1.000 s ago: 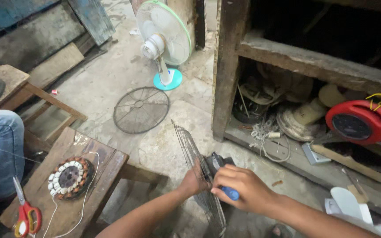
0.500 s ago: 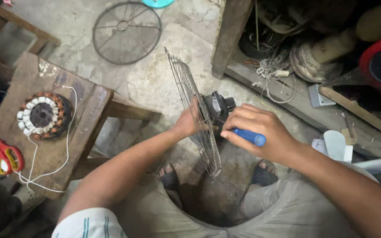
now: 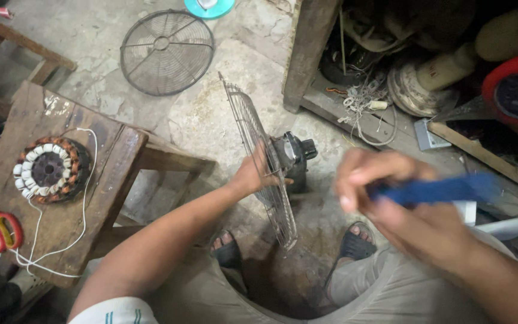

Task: The person disassembles a table fan by removing the front grill and motor housing using a screwdriver. The person then reassembles the fan by reattaching the grill and housing.

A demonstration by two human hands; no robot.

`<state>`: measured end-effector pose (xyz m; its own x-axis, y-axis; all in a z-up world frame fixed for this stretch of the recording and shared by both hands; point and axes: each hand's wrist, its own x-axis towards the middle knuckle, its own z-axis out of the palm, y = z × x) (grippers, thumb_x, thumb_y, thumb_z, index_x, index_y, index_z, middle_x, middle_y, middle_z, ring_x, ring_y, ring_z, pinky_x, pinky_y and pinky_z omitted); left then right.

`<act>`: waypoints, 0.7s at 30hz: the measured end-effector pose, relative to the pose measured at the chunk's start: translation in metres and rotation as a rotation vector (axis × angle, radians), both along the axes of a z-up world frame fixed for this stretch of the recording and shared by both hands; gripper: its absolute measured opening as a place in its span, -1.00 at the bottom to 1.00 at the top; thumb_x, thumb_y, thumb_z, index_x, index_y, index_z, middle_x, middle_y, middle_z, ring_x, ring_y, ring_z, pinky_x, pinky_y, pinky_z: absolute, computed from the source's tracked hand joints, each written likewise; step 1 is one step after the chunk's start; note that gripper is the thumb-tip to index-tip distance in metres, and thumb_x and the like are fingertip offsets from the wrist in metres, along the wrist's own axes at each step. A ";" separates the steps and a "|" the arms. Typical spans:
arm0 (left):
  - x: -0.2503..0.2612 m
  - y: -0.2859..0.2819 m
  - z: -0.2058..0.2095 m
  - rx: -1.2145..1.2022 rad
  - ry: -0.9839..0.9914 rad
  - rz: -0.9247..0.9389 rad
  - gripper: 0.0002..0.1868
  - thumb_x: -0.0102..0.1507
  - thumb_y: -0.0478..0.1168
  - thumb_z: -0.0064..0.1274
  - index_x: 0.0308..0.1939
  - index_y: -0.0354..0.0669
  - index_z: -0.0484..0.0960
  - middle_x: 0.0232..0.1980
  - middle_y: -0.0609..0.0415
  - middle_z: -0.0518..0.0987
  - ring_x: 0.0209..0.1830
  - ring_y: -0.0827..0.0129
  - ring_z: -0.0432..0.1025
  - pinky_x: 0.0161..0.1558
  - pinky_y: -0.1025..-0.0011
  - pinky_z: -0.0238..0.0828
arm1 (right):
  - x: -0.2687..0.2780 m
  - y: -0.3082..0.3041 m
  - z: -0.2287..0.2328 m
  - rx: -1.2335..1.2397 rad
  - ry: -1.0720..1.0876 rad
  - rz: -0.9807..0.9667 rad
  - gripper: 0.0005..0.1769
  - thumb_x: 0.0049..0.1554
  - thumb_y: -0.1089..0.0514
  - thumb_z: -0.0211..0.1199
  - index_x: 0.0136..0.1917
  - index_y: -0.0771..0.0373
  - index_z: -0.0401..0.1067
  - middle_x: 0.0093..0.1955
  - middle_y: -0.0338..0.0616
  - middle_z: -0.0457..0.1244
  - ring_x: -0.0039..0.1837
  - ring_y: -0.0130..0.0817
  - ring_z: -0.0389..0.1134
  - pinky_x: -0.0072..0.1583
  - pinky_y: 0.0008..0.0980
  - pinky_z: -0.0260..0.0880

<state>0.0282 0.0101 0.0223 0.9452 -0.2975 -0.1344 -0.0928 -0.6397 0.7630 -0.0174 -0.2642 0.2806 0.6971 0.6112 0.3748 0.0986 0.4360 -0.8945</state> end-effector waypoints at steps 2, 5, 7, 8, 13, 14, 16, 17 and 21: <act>0.000 0.002 -0.003 0.023 -0.096 -0.013 0.54 -0.09 0.30 0.52 0.47 -0.61 -0.21 0.33 -0.50 0.37 0.32 -0.24 0.36 0.31 0.14 0.34 | -0.014 -0.010 0.017 0.113 0.036 0.039 -0.74 0.48 0.09 0.16 0.38 0.21 0.39 -0.02 -0.16 0.30 -0.06 -0.45 0.23 0.02 -0.49 0.29; 0.002 0.003 -0.009 0.025 -0.023 0.006 0.58 -0.11 0.32 0.49 0.49 -0.60 -0.25 0.33 -0.48 0.36 0.34 -0.23 0.34 0.30 0.15 0.34 | -0.025 -0.022 0.031 0.166 0.080 0.006 -0.74 0.48 0.10 0.16 0.37 0.22 0.39 -0.03 -0.16 0.29 -0.07 -0.45 0.23 0.00 -0.49 0.28; -0.001 0.005 -0.012 -0.038 0.003 -0.007 0.47 -0.12 0.34 0.42 0.52 -0.47 -0.09 0.35 -0.37 0.42 0.37 -0.14 0.39 0.35 0.19 0.34 | -0.029 -0.025 0.032 0.171 0.115 -0.036 -0.74 0.48 0.10 0.15 0.36 0.22 0.39 -0.04 -0.17 0.29 -0.07 -0.46 0.23 0.00 -0.49 0.28; 0.001 -0.001 -0.016 -0.075 0.011 -0.015 0.43 -0.12 0.35 0.38 0.54 -0.40 -0.01 0.37 -0.31 0.45 0.39 -0.09 0.41 0.37 0.20 0.34 | -0.027 -0.031 0.030 0.169 0.133 -0.061 -0.74 0.47 0.10 0.15 0.36 0.22 0.39 -0.04 -0.17 0.29 -0.08 -0.46 0.23 -0.01 -0.49 0.28; 0.009 0.010 -0.018 0.103 -0.054 -0.071 0.51 -0.10 0.32 0.50 0.52 -0.47 -0.14 0.47 -0.42 0.25 0.48 -0.17 0.19 0.43 0.15 0.14 | -0.033 -0.029 0.024 0.175 0.158 -0.171 -0.74 0.47 0.10 0.15 0.35 0.23 0.40 -0.06 -0.17 0.28 -0.10 -0.46 0.22 -0.02 -0.49 0.27; 0.006 0.000 -0.024 0.062 -0.004 -0.030 0.56 -0.12 0.34 0.48 0.52 -0.53 -0.21 0.46 -0.41 0.24 0.48 -0.15 0.19 0.42 0.15 0.13 | -0.032 -0.034 0.022 0.152 0.172 -0.174 -0.74 0.46 0.10 0.15 0.35 0.24 0.40 -0.07 -0.17 0.28 -0.10 -0.46 0.22 -0.03 -0.49 0.27; 0.008 -0.004 -0.027 0.099 -0.058 -0.039 0.57 -0.12 0.33 0.51 0.47 -0.61 -0.22 0.44 -0.50 0.19 0.45 -0.21 0.15 0.40 0.14 0.14 | -0.034 -0.038 0.019 0.130 0.209 -0.185 -0.73 0.46 0.10 0.15 0.35 0.24 0.40 -0.08 -0.17 0.28 -0.11 -0.47 0.21 -0.03 -0.49 0.26; 0.005 0.001 -0.025 0.130 -0.079 -0.049 0.58 -0.12 0.33 0.53 0.44 -0.65 -0.23 0.42 -0.54 0.17 0.44 -0.24 0.13 0.38 0.14 0.14 | -0.038 -0.036 0.017 0.133 0.232 -0.192 -0.73 0.46 0.10 0.15 0.34 0.24 0.40 -0.08 -0.18 0.28 -0.11 -0.47 0.21 -0.04 -0.49 0.26; -0.001 0.001 -0.016 0.076 0.178 0.016 0.40 -0.13 0.36 0.39 0.45 -0.48 0.02 0.35 -0.32 0.41 0.41 -0.04 0.35 0.39 0.22 0.33 | -0.055 -0.042 0.013 0.118 0.286 -0.255 -0.73 0.45 0.10 0.15 0.34 0.25 0.40 -0.10 -0.18 0.27 -0.13 -0.47 0.20 -0.05 -0.49 0.25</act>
<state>0.0277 0.0107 0.0068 0.9090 -0.2650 -0.3216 0.0504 -0.6962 0.7160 -0.0719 -0.3066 0.2932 0.9072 0.3698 0.2009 -0.0290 0.5312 -0.8468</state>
